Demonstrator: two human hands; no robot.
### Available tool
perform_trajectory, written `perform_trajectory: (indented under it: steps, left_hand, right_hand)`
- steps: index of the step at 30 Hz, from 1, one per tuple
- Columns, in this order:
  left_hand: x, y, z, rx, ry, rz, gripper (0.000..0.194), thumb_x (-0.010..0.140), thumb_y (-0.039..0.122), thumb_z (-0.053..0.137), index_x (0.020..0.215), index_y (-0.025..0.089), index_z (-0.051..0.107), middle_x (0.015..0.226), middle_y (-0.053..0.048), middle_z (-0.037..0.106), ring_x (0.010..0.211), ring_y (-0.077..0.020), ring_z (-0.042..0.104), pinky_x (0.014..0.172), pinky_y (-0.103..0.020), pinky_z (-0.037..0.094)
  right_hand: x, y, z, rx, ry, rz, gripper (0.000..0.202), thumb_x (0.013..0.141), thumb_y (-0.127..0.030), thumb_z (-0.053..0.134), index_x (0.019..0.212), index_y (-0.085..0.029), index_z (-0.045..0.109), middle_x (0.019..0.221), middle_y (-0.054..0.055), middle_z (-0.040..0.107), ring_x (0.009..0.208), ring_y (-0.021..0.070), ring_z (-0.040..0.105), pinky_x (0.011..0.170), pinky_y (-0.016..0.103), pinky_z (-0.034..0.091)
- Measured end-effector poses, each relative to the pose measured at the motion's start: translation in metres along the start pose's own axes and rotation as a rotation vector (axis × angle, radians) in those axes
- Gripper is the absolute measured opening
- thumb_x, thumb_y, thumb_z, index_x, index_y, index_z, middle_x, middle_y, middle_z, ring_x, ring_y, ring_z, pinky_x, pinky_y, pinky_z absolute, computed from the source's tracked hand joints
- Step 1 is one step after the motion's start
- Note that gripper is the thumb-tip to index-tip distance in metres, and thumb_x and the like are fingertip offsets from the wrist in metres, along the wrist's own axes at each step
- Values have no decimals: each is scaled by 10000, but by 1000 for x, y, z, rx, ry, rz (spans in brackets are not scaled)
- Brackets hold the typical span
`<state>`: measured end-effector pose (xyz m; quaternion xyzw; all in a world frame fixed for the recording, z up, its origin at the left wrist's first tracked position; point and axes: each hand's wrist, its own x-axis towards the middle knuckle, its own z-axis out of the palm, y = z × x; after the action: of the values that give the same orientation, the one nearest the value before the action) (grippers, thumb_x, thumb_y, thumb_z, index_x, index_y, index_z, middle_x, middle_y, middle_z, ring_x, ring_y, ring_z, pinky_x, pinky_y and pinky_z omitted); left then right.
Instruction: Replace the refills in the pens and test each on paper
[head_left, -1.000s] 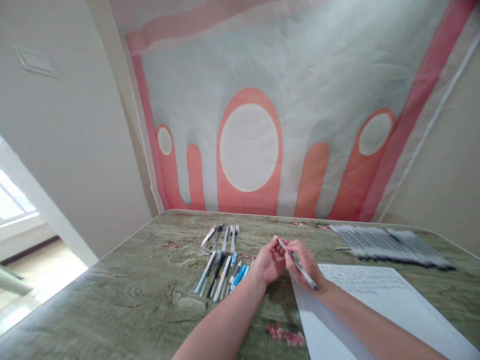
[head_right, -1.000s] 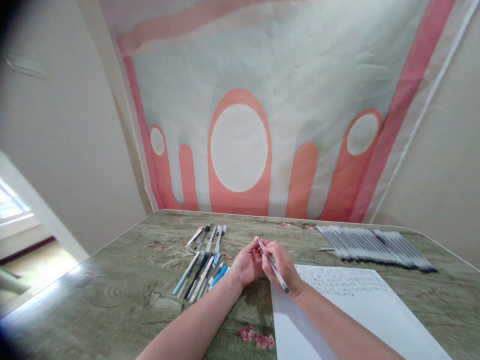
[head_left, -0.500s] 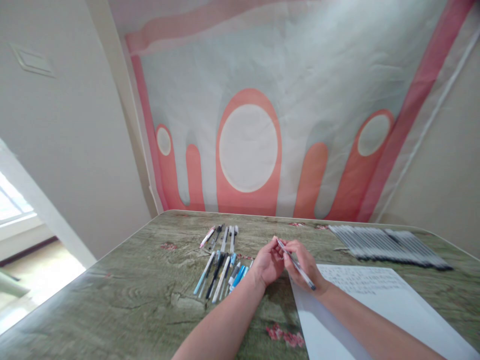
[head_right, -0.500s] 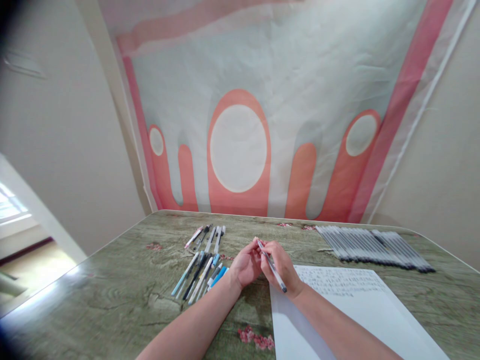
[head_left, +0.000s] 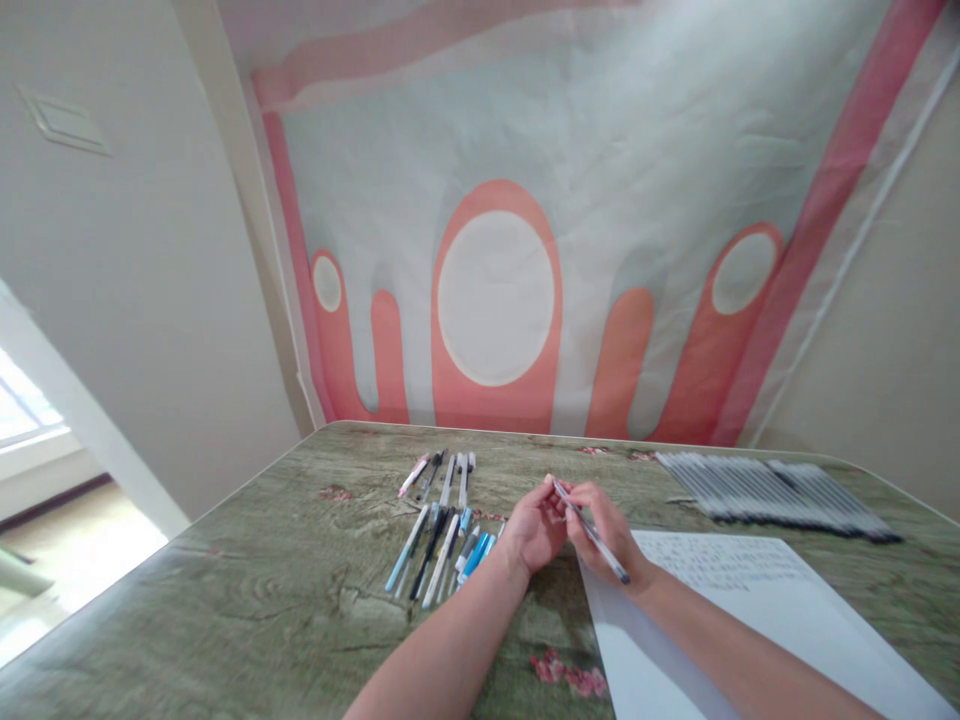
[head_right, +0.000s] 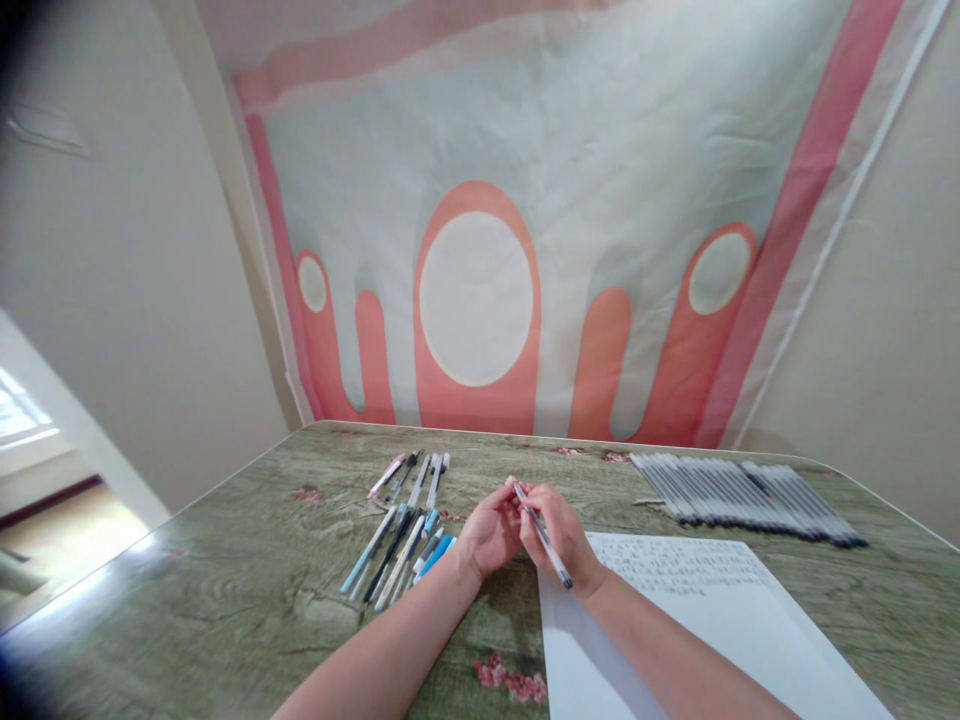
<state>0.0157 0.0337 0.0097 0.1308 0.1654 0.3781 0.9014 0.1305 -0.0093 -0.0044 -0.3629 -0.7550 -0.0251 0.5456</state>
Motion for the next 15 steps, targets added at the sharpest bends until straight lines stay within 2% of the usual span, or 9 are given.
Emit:
perform_trajectory:
  steps: [15]
  left_hand:
    - [-2,0,2,37,-28,23,209,836,253,504,725,101,596,673,-35,615,629,-95,586,680,-193,447]
  right_hand:
    - [1,-1,0,-6,12,-10,212,800,-144,450,1003,-205,456,977,87,531,973,225,528,824,408,460]
